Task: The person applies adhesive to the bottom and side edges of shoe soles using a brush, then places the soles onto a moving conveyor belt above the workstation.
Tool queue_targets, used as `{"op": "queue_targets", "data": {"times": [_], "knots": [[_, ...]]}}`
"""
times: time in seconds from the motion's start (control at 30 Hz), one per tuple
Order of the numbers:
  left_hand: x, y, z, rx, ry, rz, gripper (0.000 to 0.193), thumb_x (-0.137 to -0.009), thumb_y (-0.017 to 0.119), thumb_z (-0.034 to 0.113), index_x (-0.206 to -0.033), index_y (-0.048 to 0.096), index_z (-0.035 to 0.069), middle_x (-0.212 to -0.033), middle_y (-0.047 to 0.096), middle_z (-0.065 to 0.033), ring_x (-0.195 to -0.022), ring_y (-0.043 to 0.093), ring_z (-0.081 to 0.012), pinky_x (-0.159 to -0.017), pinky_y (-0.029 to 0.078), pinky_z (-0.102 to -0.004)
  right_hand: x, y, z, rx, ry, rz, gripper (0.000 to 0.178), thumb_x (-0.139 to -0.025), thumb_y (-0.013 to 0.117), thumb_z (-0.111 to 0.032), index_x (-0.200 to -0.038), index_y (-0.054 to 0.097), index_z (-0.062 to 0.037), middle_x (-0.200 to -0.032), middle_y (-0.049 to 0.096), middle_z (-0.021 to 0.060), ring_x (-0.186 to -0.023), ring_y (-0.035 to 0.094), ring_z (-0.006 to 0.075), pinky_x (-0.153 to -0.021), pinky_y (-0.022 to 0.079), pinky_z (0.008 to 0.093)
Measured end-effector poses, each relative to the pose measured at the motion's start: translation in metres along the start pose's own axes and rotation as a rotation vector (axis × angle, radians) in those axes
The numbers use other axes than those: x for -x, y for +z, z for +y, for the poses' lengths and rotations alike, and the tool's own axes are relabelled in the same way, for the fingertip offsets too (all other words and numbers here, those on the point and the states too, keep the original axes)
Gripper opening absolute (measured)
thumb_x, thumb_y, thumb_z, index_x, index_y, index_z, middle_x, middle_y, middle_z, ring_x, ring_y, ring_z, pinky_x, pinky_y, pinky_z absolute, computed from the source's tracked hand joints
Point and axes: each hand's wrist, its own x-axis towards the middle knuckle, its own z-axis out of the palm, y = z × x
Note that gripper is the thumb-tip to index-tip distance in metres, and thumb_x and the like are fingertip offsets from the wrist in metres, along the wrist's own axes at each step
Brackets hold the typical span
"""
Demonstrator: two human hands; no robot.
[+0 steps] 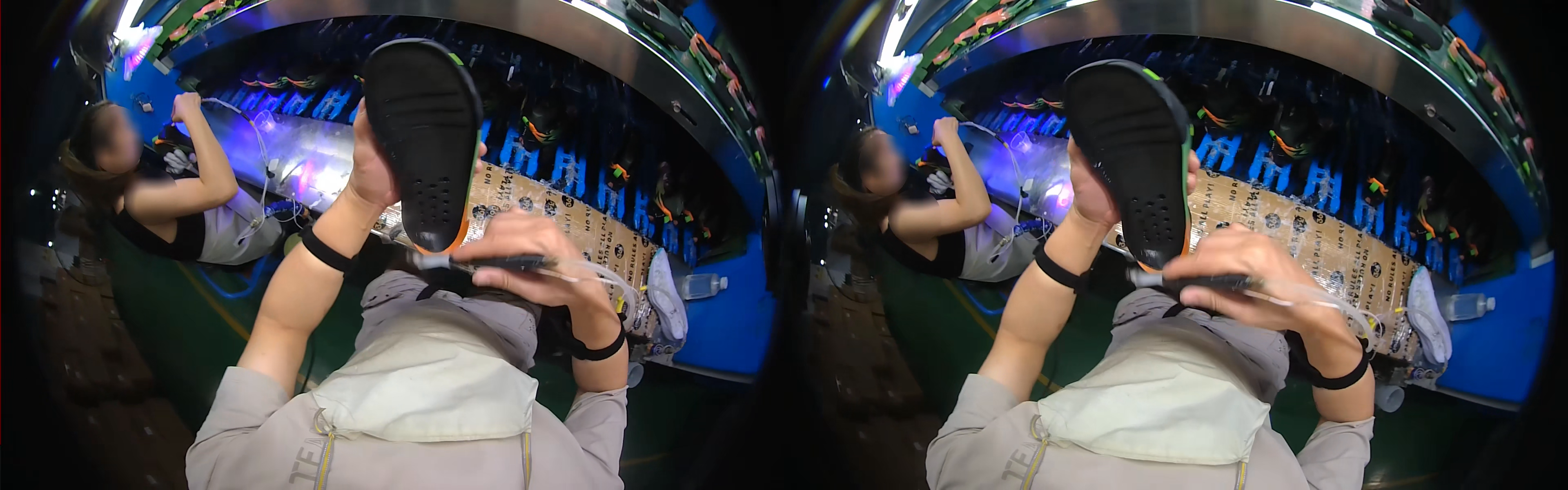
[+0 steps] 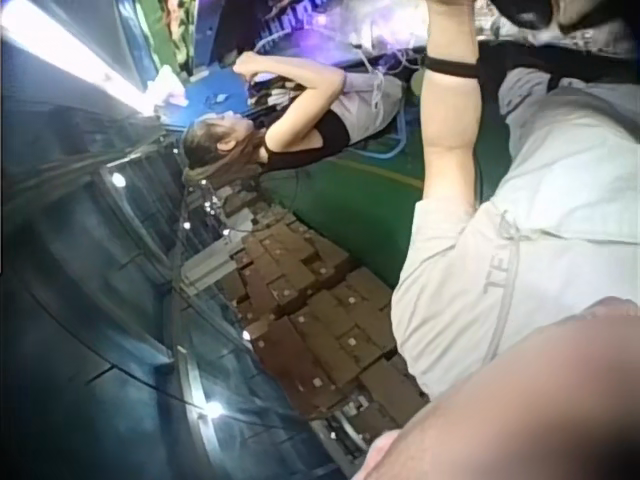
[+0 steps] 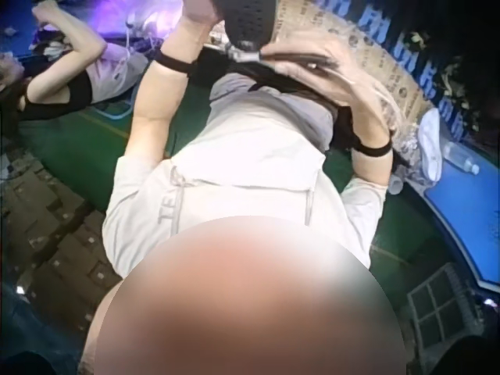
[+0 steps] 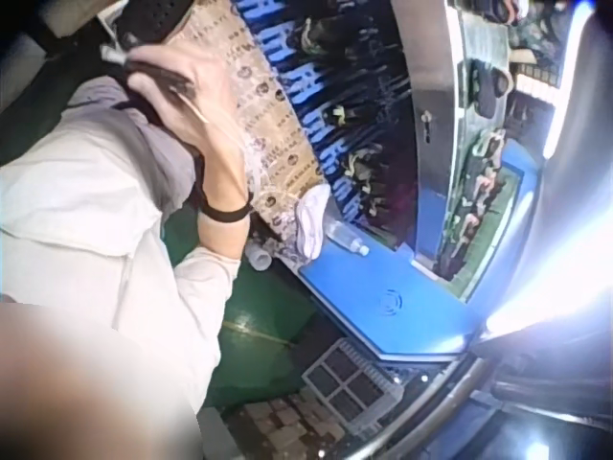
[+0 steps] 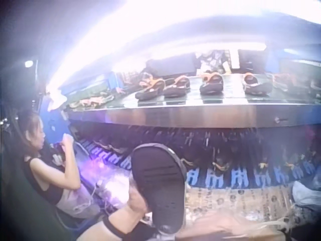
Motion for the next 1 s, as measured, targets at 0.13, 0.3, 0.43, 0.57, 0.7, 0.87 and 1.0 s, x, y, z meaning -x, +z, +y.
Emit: {"op": "queue_targets", "data": {"times": [0.13,0.3,0.43,0.57,0.7,0.87,1.0], "knots": [[-0.020,-0.001,0.005,-0.238,-0.026,0.022,0.103,-0.101,0.042,0.083,-0.161,0.047,-0.001,-0.149,0.062,-0.0277,-0.128,0.069,-0.0386,-0.113,0.056,-0.0513,-0.015,0.012,-0.003,0.366,-0.034,0.029,0.029,-0.089,0.086,-0.012,-0.117,0.082,-0.0074,-0.093,0.076,0.0115,-0.083,0.068,0.0304,-0.075,0.051,0.0426],[-0.032,0.016,0.011,-0.322,-0.275,0.052,0.073,-0.115,0.040,0.061,-0.153,0.058,0.002,-0.143,0.070,-0.0139,-0.124,0.071,-0.0195,-0.108,0.057,-0.0367,-0.021,-0.002,-0.011,0.158,0.032,0.006,0.037,-0.085,0.086,-0.006,-0.121,0.080,-0.0077,-0.089,0.070,0.0093,-0.081,0.067,0.0323,-0.075,0.053,0.0421],[-0.054,0.008,0.005,-0.437,-0.419,0.040,0.068,-0.113,0.047,0.060,-0.139,0.071,0.002,-0.122,0.079,-0.0109,-0.105,0.075,-0.0166,-0.096,0.060,-0.0333,-0.027,0.011,-0.003,0.465,-0.038,-0.116,0.041,-0.083,0.086,-0.006,-0.123,0.080,-0.0092,-0.091,0.070,0.0094,-0.085,0.068,0.0313,-0.076,0.054,0.0425],[-0.058,0.020,0.014,-0.779,-0.534,0.012,0.081,-0.106,0.052,0.073,-0.128,0.077,-0.001,-0.115,0.079,-0.0132,-0.099,0.074,-0.0209,-0.091,0.059,-0.0351,-0.029,-0.001,-0.017,0.334,0.037,-0.118,0.038,-0.084,0.084,-0.006,-0.121,0.079,-0.0088,-0.092,0.068,0.0099,-0.086,0.068,0.0320,-0.078,0.054,0.0447],[-0.067,0.026,0.014,-0.979,-0.609,-0.037,0.085,-0.108,0.045,0.075,-0.131,0.077,0.000,-0.122,0.078,-0.0143,-0.105,0.073,-0.0206,-0.097,0.056,-0.0336,-0.036,0.010,-0.006,0.581,-0.019,-0.176,0.039,-0.082,0.084,-0.009,-0.121,0.079,-0.0080,-0.091,0.067,0.0094,-0.085,0.066,0.0309,-0.082,0.051,0.0439],[-0.067,0.026,0.017,-1.198,-0.595,-0.043,0.086,-0.106,0.048,0.076,-0.119,0.081,-0.002,-0.113,0.079,-0.0162,-0.101,0.072,-0.0232,-0.095,0.056,-0.0363,-0.039,0.009,-0.012,0.525,-0.048,-0.192,0.037,-0.082,0.081,-0.008,-0.119,0.079,-0.0089,-0.092,0.067,0.0078,-0.091,0.066,0.0287,-0.080,0.048,0.0412],[-0.059,0.019,0.023,-1.106,-0.554,-0.006,0.084,-0.107,0.047,0.075,-0.120,0.081,-0.001,-0.108,0.079,-0.0123,-0.098,0.072,-0.0196,-0.090,0.057,-0.0351,-0.038,0.017,-0.003,0.583,-0.033,-0.225,0.034,-0.086,0.082,-0.010,-0.121,0.080,-0.0107,-0.094,0.070,0.0061,-0.095,0.066,0.0265,-0.083,0.048,0.0407]]}}
